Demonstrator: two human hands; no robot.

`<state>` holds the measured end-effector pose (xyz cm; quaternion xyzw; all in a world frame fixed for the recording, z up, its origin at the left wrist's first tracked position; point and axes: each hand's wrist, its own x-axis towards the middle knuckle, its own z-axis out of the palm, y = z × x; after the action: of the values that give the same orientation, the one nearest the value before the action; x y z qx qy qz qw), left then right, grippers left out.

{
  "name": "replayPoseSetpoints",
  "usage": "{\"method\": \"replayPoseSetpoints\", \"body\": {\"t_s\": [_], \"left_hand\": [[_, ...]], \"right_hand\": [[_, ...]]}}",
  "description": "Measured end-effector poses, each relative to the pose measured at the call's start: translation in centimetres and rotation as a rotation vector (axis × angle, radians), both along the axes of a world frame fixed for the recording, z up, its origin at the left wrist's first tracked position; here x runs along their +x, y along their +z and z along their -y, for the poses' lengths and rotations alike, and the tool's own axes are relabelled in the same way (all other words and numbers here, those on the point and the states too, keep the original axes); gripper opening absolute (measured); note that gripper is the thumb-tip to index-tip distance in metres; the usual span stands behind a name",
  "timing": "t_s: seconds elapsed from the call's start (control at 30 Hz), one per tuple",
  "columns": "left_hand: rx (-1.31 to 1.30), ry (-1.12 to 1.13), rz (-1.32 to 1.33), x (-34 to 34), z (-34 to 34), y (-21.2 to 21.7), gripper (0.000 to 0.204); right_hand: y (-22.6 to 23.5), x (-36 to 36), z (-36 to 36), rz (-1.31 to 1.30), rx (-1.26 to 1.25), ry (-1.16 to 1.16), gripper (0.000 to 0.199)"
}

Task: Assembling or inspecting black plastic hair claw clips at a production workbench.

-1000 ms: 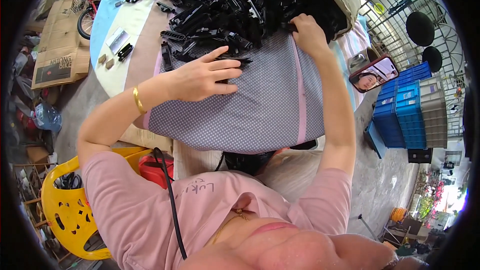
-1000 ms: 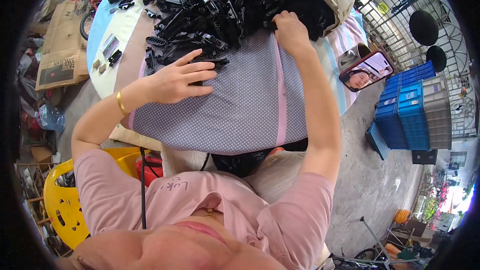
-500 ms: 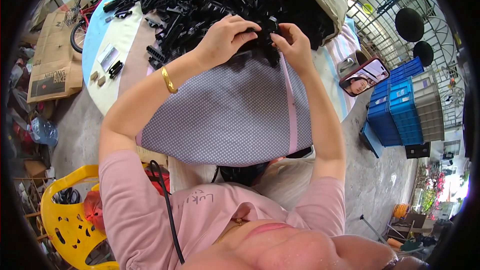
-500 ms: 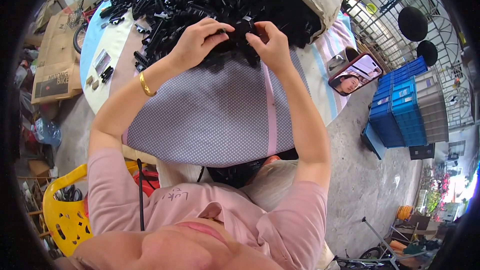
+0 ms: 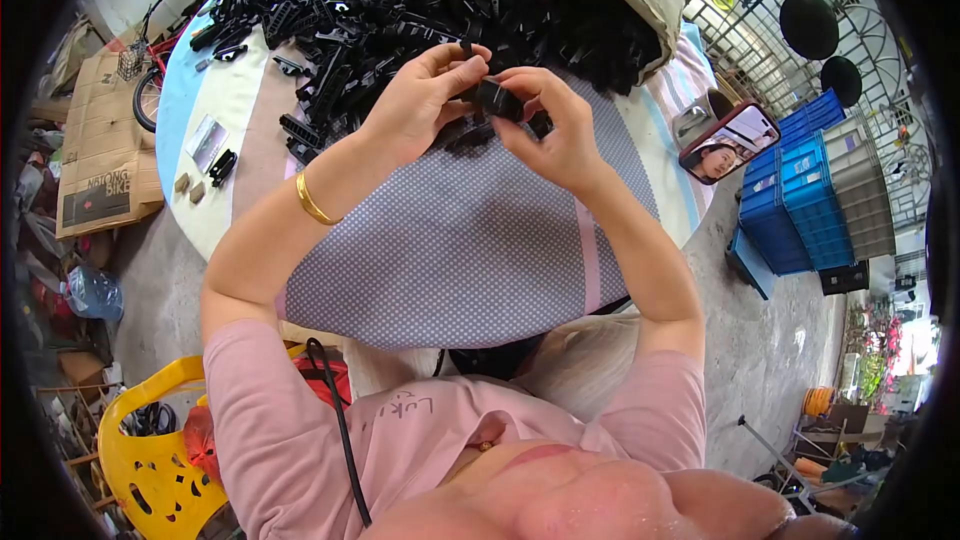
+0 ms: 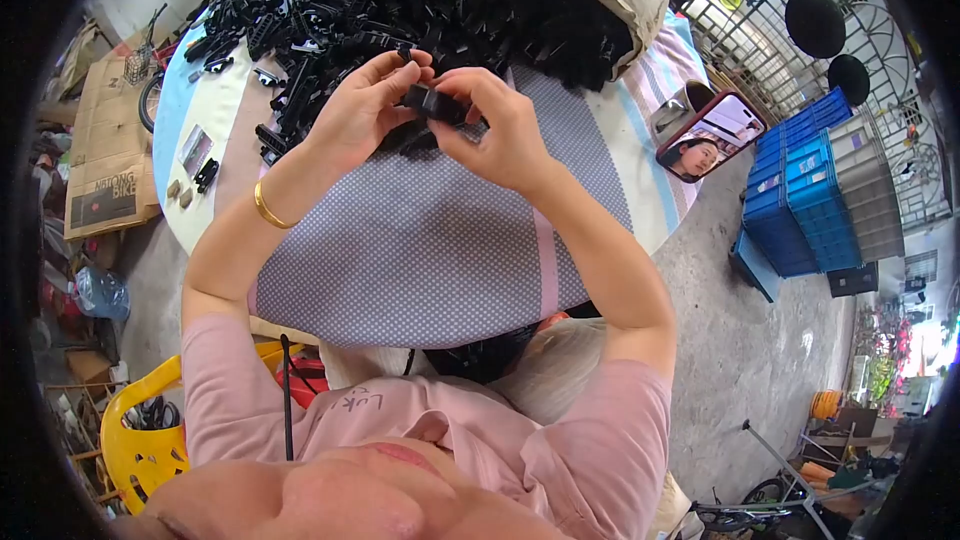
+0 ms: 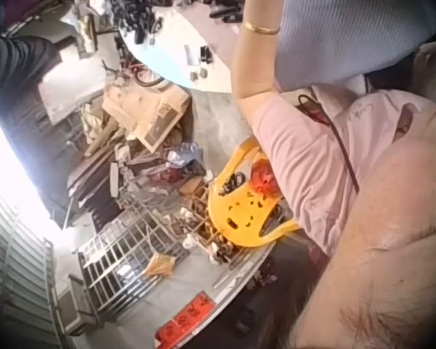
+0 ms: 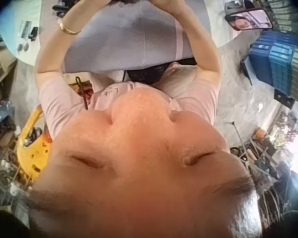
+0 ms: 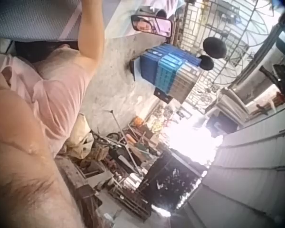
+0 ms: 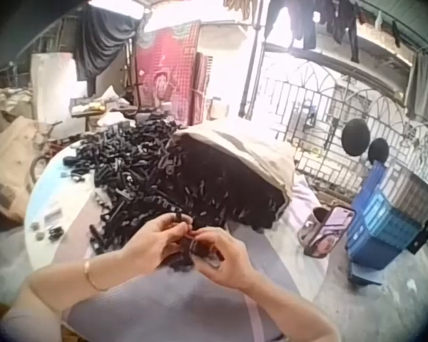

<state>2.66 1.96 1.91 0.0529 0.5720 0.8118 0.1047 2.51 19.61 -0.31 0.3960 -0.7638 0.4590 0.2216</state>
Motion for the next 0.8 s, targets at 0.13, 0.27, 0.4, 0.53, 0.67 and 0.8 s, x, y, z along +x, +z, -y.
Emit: {"method": "replayPoseSetpoints", "body": {"t_s": [0.13,0.27,0.4,0.53,0.67,0.8], "left_hand": [[0.004,-0.001,-0.02,-0.3,0.9,-0.4,0.02],[-0.508,-0.21,-0.315,-0.1,0.7,-1.1,0.022],[-0.592,-0.224,-0.315,-0.6,1.2,-2.5,0.034],[-0.545,-0.123,-0.354,-0.6,1.5,-1.5,0.041],[-0.659,-0.123,-0.405,-0.4,1.8,-0.3,0.032],[-0.659,-0.078,-0.357,-0.7,1.7,-0.6,0.03]], "right_hand": [[0.4,0.2,0.6,-0.103,0.0,-0.025,0.031],[0.7,0.1,0.8,-0.054,0.014,-0.079,0.032],[0.1,-0.3,0.6,0.185,0.065,-0.105,0.033],[-0.4,-0.9,-0.5,0.329,0.026,-0.143,0.03],[-0.2,-0.9,-0.8,0.375,-0.027,-0.118,0.03],[-0.1,-0.8,-0.6,0.331,-0.05,-0.135,0.03]]}}
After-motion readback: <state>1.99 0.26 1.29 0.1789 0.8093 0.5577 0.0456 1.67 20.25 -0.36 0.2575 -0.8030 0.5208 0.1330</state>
